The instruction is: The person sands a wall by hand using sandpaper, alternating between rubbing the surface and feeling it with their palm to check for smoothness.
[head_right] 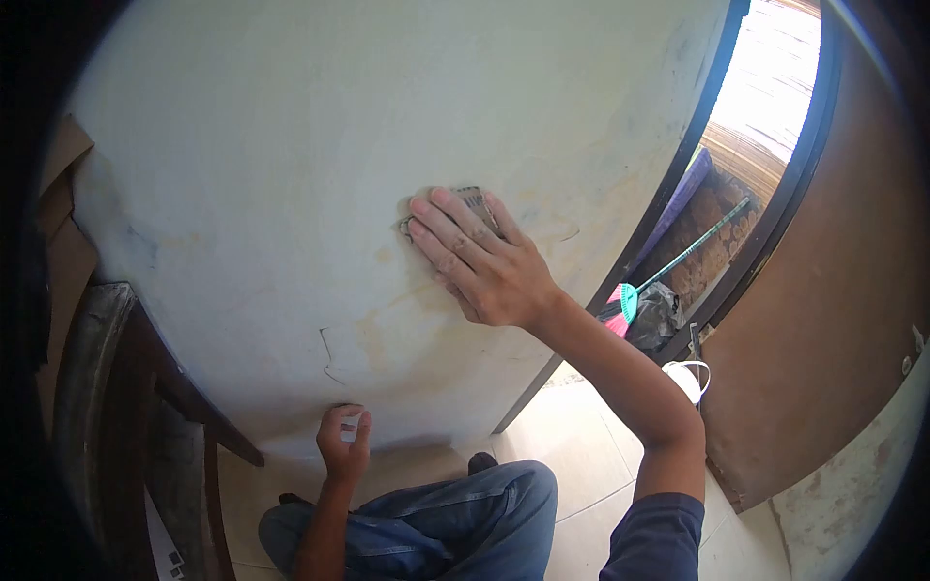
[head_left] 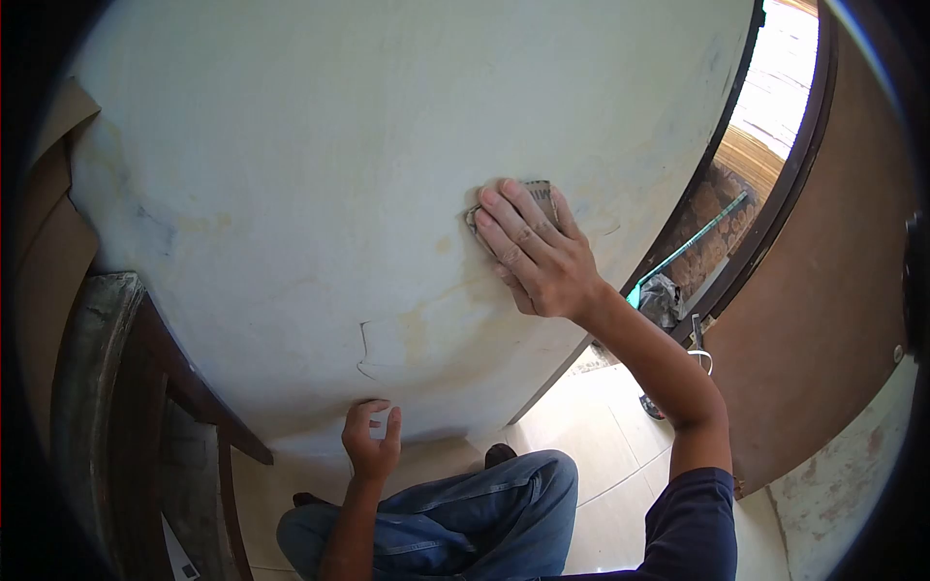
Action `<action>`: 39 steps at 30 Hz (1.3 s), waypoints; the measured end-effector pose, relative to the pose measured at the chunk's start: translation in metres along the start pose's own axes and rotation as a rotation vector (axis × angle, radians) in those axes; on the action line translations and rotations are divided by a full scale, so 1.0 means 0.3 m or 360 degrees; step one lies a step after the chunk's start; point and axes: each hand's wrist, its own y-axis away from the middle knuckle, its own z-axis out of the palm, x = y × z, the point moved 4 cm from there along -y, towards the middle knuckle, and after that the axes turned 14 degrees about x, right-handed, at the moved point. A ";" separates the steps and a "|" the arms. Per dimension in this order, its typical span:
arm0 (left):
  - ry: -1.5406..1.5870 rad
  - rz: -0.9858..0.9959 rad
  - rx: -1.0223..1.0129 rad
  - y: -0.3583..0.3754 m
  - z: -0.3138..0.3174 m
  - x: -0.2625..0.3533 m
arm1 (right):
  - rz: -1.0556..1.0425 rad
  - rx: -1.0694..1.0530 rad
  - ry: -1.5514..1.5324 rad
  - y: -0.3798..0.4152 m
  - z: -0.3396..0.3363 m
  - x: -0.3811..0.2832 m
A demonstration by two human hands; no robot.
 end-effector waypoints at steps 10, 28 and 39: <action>-0.0035 0.0031 -0.0055 0.007 -0.003 0.003 | -0.0043 -0.0079 0.0033 0.018 -0.066 0.062; -0.0300 0.0965 0.0272 -0.058 -0.042 0.126 | 0.0318 -0.0117 0.0102 0.189 -0.308 0.128; -0.0886 0.1157 0.0186 -0.145 0.050 0.081 | 0.0227 0.0050 0.0086 0.225 -0.135 0.130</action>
